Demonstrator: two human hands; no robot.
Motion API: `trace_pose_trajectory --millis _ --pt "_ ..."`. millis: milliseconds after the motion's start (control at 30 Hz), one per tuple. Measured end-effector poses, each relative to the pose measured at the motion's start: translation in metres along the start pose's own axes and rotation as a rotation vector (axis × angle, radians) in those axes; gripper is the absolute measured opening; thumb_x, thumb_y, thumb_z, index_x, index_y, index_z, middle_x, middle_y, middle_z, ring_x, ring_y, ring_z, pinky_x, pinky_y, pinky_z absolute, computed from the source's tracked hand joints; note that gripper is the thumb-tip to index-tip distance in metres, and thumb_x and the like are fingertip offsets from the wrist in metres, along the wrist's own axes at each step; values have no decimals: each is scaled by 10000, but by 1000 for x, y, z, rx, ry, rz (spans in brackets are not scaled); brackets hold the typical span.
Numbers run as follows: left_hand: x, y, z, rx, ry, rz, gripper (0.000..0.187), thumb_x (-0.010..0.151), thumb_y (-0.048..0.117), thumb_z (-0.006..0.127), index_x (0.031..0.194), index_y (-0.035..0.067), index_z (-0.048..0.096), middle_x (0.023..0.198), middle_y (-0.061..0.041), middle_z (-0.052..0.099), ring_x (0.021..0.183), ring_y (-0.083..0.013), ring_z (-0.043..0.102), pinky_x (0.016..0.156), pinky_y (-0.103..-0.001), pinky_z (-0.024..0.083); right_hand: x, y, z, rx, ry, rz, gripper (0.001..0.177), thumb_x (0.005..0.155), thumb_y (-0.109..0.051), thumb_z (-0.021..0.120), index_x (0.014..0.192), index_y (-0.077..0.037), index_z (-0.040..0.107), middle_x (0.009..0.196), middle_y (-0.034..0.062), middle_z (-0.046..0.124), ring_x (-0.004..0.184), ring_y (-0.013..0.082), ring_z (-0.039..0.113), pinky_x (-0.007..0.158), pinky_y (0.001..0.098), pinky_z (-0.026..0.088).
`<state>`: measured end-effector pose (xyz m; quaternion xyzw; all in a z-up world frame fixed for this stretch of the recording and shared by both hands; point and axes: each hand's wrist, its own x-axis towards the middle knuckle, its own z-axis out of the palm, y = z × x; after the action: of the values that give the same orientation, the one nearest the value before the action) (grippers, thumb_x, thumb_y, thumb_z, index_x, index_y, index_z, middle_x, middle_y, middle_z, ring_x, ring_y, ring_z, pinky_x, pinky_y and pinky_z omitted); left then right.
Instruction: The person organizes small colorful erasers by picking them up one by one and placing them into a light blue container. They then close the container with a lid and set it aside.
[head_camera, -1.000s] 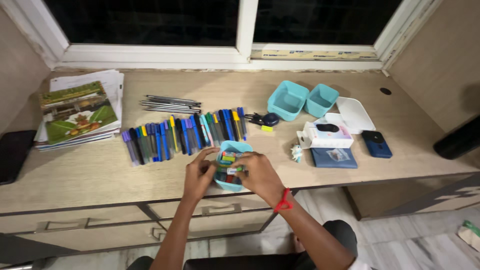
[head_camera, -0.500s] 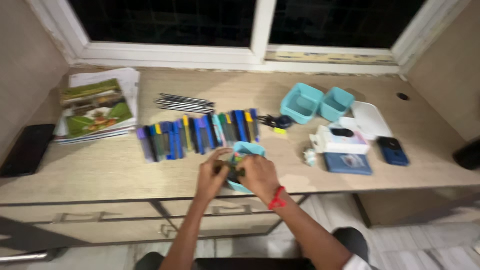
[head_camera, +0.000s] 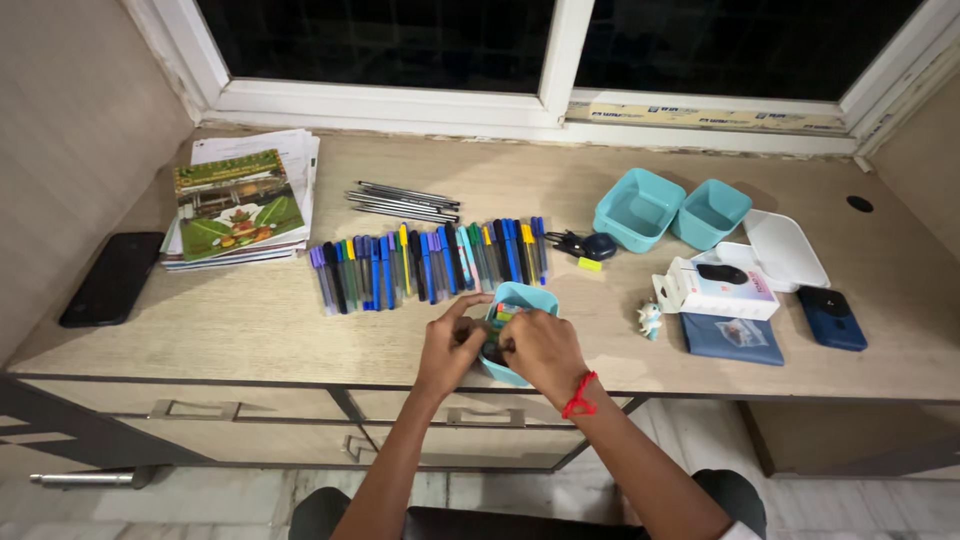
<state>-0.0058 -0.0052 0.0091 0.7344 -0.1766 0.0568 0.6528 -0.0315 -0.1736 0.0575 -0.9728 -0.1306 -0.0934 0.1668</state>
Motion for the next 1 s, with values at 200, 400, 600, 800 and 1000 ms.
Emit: trace_pose_trajectory --millis 200,400,600,800,1000 --pt "0 2 0 -38 2 -19 415 872 21 595 1276 76 671 670 -15 693 555 -28 525 508 -248 429 -2 0 -4 -22 -24 -43 76 739 -157 784 807 -155 817 820 131 749 799 317 722 714 447 584" --pt "1 -5 1 38 12 3 460 855 -2 579 1296 87 674 603 -5 618 536 -39 468 503 -252 391 -12 7 -19 215 221 -238 101 747 -118 761 841 -125 797 879 93 770 829 311 732 693 439 586" --pt "0 -13 3 -60 10 59 405 896 2 628 1294 64 670 672 12 602 610 -16 461 538 -241 392 8 71 -19 172 566 185 183 865 -147 720 1039 -104 755 992 116 756 814 341 719 722 455 583" --pt "0 -12 4 -59 1 -60 371 923 29 626 1287 74 678 637 -6 593 582 -34 446 518 -250 372 35 151 29 27 458 319 500 851 -205 732 1302 -49 584 1122 244 675 921 471 677 742 543 549" --pt "2 -6 5 -109 6 -76 401 903 12 618 1297 65 671 661 2 663 608 -19 499 539 -234 422 44 167 40 17 499 299 447 876 -289 771 1235 -79 607 1092 220 683 941 465 677 777 550 544"
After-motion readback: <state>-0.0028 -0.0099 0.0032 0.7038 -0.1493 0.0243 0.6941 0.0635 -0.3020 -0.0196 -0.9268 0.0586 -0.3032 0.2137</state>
